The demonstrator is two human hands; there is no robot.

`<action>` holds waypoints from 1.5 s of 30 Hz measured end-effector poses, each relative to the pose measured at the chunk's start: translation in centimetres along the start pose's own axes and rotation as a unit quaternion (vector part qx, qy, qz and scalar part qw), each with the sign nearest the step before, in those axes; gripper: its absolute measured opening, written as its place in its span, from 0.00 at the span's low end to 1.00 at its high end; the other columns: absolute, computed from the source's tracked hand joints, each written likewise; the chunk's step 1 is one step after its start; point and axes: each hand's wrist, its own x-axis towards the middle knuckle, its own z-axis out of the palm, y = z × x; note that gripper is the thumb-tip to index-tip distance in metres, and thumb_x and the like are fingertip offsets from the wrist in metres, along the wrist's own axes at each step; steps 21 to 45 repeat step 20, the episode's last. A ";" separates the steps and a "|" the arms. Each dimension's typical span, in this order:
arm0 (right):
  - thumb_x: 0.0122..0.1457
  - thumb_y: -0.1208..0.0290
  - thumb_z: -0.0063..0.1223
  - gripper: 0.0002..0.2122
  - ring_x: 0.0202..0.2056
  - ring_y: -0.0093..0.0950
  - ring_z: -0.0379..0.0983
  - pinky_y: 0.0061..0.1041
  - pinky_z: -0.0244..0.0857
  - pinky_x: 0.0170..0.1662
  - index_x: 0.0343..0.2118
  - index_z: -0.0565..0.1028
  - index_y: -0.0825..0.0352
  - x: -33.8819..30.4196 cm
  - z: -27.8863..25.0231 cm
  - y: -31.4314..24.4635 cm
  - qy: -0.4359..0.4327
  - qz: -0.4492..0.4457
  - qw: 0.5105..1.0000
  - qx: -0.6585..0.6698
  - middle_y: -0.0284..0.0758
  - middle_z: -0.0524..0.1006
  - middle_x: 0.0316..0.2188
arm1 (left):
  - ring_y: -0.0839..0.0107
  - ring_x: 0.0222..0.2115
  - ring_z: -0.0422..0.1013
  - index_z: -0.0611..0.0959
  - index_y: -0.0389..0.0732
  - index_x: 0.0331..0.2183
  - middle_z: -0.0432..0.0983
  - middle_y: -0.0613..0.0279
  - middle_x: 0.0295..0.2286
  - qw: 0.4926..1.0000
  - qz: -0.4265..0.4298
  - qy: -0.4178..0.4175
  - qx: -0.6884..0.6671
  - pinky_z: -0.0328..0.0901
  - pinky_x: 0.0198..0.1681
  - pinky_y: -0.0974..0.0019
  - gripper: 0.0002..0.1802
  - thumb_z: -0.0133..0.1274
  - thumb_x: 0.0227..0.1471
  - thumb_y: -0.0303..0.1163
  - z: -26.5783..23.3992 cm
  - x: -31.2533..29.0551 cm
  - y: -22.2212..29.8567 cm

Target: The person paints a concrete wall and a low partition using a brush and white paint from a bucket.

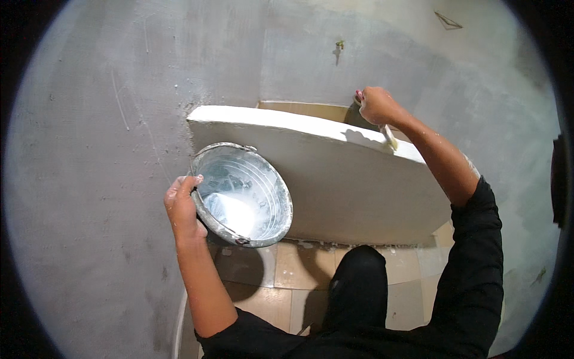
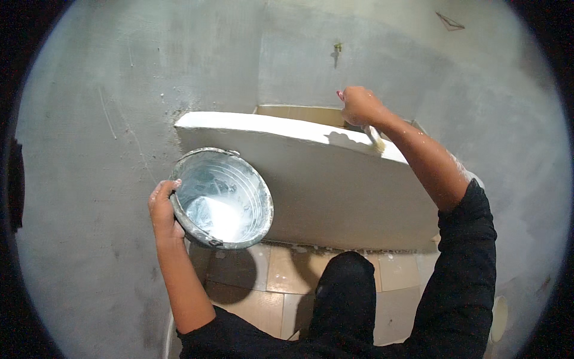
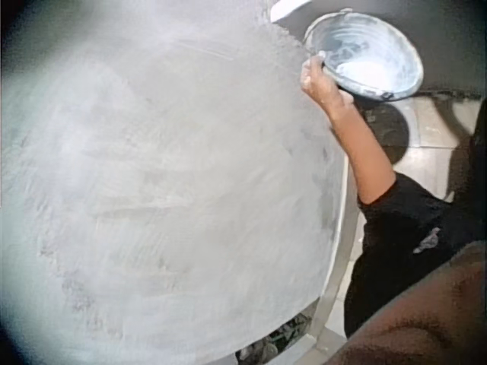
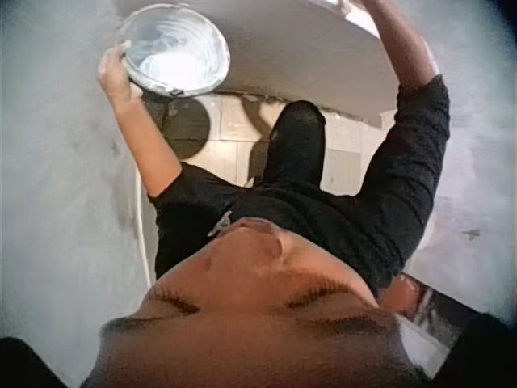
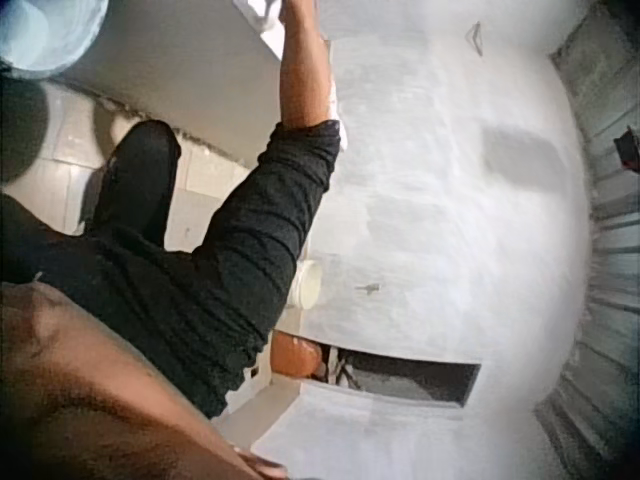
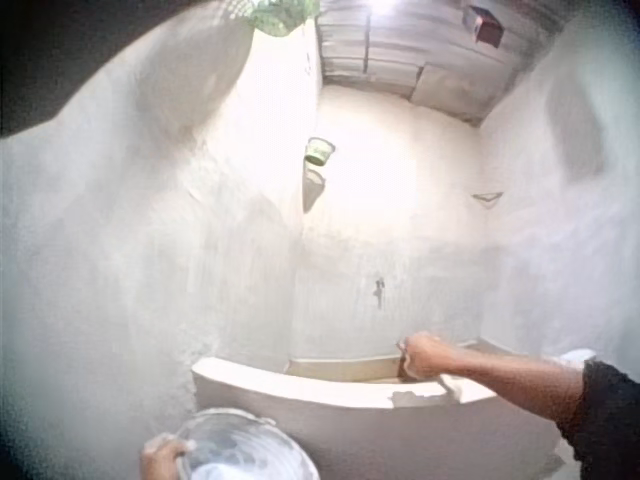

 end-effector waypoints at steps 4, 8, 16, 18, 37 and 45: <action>0.57 0.75 0.50 0.10 0.25 0.43 0.80 0.40 0.75 0.29 0.31 0.75 0.80 2.2 1.9 -1.1 -0.045 -0.091 0.995 -0.005 0.52 0.78 0.25 | 0.74 0.23 0.70 0.77 0.40 0.20 0.74 0.66 0.22 1.000 0.011 -0.002 -0.006 0.66 0.30 0.71 0.05 0.55 0.45 0.22 0.2 -0.1 -0.2; 0.54 0.74 0.51 0.09 0.27 0.44 0.79 0.43 0.72 0.34 0.29 0.77 0.76 3.4 6.1 -10.3 0.096 -0.181 0.973 0.105 0.52 0.78 0.25 | 0.75 0.22 0.70 0.77 0.40 0.20 0.74 0.66 0.21 1.000 0.006 -0.004 0.001 0.65 0.30 0.71 0.06 0.55 0.46 0.23 -0.4 0.8 -0.4; 0.53 0.73 0.52 0.07 0.20 0.28 0.75 0.29 0.69 0.27 0.29 0.75 0.72 -3.6 4.7 -18.0 0.023 -0.228 0.730 0.644 0.37 0.76 0.18 | 0.77 0.20 0.68 0.76 0.41 0.21 0.72 0.69 0.20 0.997 0.014 -0.036 0.063 0.64 0.27 0.71 0.07 0.57 0.44 0.21 -1.0 1.2 -0.1; 0.54 0.73 0.52 0.05 0.20 0.23 0.74 0.25 0.69 0.25 0.28 0.75 0.70 -5.9 6.4 -17.7 -0.053 -0.227 0.713 0.662 0.33 0.75 0.19 | 0.77 0.22 0.69 0.76 0.42 0.23 0.72 0.68 0.21 0.992 0.002 -0.060 0.110 0.66 0.28 0.71 0.06 0.56 0.44 0.20 -0.5 0.9 0.0; 0.51 0.76 0.52 0.06 0.26 0.23 0.76 0.25 0.75 0.29 0.33 0.75 0.68 -6.5 9.0 -16.9 -0.143 -0.234 0.735 0.621 0.35 0.76 0.26 | 0.75 0.22 0.72 0.77 0.38 0.25 0.74 0.68 0.22 0.975 0.013 -0.118 0.190 0.70 0.32 0.70 0.05 0.58 0.43 0.20 0.0 0.9 -0.5; 0.51 0.76 0.52 0.06 0.26 0.23 0.76 0.25 0.75 0.29 0.33 0.75 0.68 -6.5 9.0 -16.9 -0.143 -0.234 0.735 0.621 0.35 0.76 0.26 | 0.75 0.22 0.72 0.77 0.38 0.25 0.74 0.68 0.22 0.975 0.013 -0.118 0.190 0.70 0.32 0.70 0.05 0.58 0.43 0.20 0.0 0.9 -0.5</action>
